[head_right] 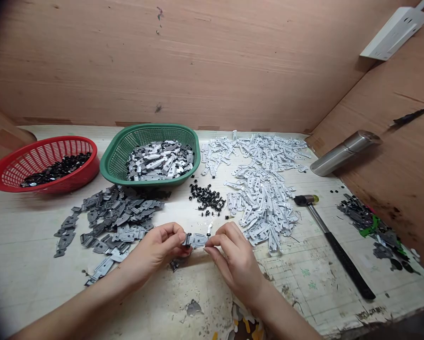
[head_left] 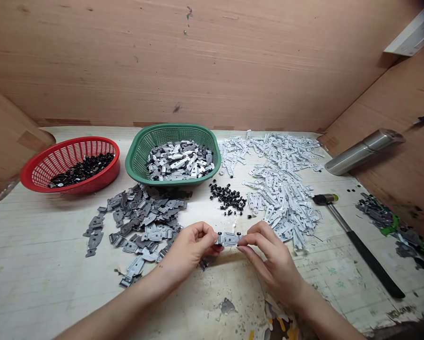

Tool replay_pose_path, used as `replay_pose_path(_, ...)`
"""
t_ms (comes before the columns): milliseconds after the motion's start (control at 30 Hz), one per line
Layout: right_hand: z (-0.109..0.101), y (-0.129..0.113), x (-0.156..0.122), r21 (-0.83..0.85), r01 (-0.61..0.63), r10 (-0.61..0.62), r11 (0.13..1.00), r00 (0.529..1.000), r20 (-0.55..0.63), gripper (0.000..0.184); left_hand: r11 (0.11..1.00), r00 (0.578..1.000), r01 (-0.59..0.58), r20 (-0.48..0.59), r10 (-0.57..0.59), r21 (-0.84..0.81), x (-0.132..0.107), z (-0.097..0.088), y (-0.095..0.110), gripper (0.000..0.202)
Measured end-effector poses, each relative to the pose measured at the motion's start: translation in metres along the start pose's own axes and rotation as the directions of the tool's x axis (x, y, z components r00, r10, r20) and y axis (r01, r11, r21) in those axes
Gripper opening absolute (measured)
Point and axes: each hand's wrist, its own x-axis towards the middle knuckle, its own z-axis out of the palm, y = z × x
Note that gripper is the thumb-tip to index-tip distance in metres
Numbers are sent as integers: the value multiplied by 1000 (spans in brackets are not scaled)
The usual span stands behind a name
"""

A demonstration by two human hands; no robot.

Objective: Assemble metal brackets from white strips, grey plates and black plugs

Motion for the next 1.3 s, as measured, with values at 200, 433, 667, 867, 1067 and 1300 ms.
replay_pose_path(200, -29, 20, 11, -22, -80, 80, 997, 997, -2, 13, 1000, 1000, 9, 14, -9, -3, 0, -4, 1, 25)
replay_pose_path(433, -55, 68, 42, -536, 81, 57, 840, 970, 235, 10, 1000, 1000, 27, -5, -27, -4, 1, -3, 4, 28)
replay_pose_path(667, -39, 81, 83, -524, -264, 369, 810, 923, 105, 21, 1000, 1000, 2, 8, -2, -12, 4, -6, 0, 30)
replay_pose_path(867, -26, 95, 112, -416, -433, 535, 800, 828, 167, 25, 999, 1000, 28, -13, -29, -37, 8, -7, -2, 35)
replay_pose_path(1067, -48, 80, 99, -201, -581, 614, 789, 729, 301, 19, 997, 999, 47, 4, -47, -54, 8, -8, 0, 33)
replay_pose_path(1300, -93, 46, 43, 48, -683, 640, 729, 705, 306, 28, 999, 999, 36, -26, -36, -21, 2, -6, 4, 29)
